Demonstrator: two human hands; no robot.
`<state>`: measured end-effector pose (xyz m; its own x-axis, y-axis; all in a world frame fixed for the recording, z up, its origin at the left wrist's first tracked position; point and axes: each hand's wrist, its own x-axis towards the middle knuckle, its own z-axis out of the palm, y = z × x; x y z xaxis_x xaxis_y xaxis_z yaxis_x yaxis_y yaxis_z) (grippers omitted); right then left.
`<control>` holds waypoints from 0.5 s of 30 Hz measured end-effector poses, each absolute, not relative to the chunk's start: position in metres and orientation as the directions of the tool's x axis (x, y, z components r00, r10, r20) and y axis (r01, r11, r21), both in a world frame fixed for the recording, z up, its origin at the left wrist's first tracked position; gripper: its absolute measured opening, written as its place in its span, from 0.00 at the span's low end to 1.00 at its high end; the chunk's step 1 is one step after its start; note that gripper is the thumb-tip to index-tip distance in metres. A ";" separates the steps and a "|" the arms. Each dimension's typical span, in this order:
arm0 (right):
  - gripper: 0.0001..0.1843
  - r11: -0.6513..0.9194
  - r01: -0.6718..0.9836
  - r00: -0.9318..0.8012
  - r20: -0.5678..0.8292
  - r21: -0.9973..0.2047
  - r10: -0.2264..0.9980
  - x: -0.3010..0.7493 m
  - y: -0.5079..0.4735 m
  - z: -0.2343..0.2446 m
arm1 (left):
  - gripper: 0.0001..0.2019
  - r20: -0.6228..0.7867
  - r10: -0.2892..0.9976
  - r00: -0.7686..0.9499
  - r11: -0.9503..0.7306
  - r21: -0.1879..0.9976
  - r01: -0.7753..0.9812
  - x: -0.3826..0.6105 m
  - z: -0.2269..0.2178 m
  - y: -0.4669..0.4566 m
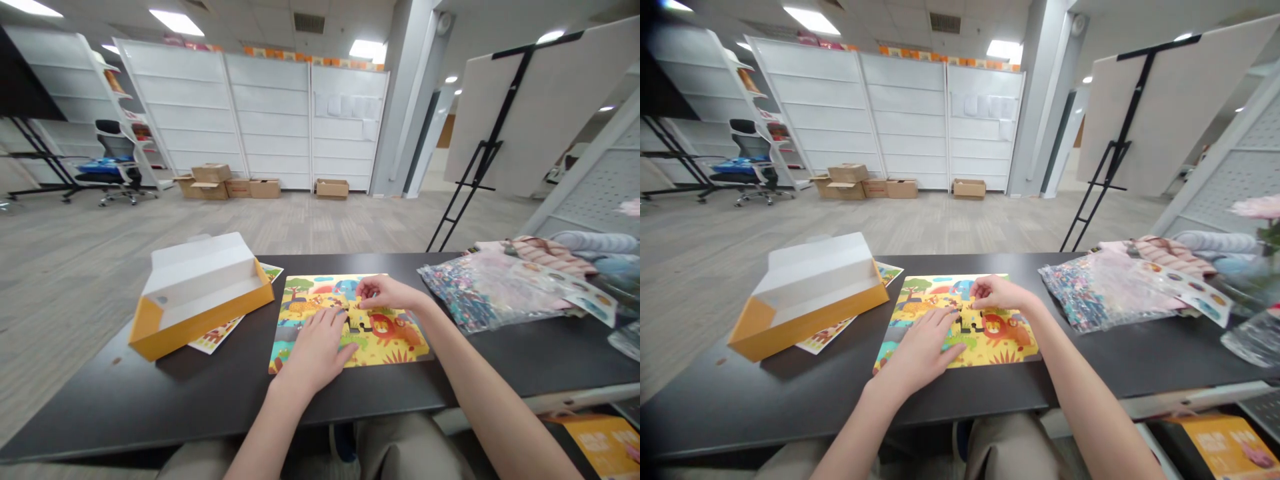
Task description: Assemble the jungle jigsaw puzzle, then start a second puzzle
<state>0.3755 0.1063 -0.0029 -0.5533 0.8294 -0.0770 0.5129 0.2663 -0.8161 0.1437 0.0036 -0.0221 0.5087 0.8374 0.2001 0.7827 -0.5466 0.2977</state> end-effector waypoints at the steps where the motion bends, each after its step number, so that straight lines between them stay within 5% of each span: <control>1: 0.20 0.266 0.520 -0.552 -0.082 -0.812 0.830 0.376 0.107 -0.004 | 0.23 0.203 0.836 0.511 -0.549 0.298 0.781 0.144 -0.023 0.003; 15: 0.22 0.153 0.339 -0.631 -0.103 -0.928 0.769 0.379 0.101 0.001 | 0.19 0.274 0.841 0.467 -0.540 0.364 0.759 0.148 -0.031 -0.005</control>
<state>0.3788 0.1013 0.0011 -0.6305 0.7693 -0.1033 0.3389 0.1532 -0.9283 0.1475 -0.0053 -0.0311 0.4671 0.8407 0.2739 0.7589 -0.5402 0.3637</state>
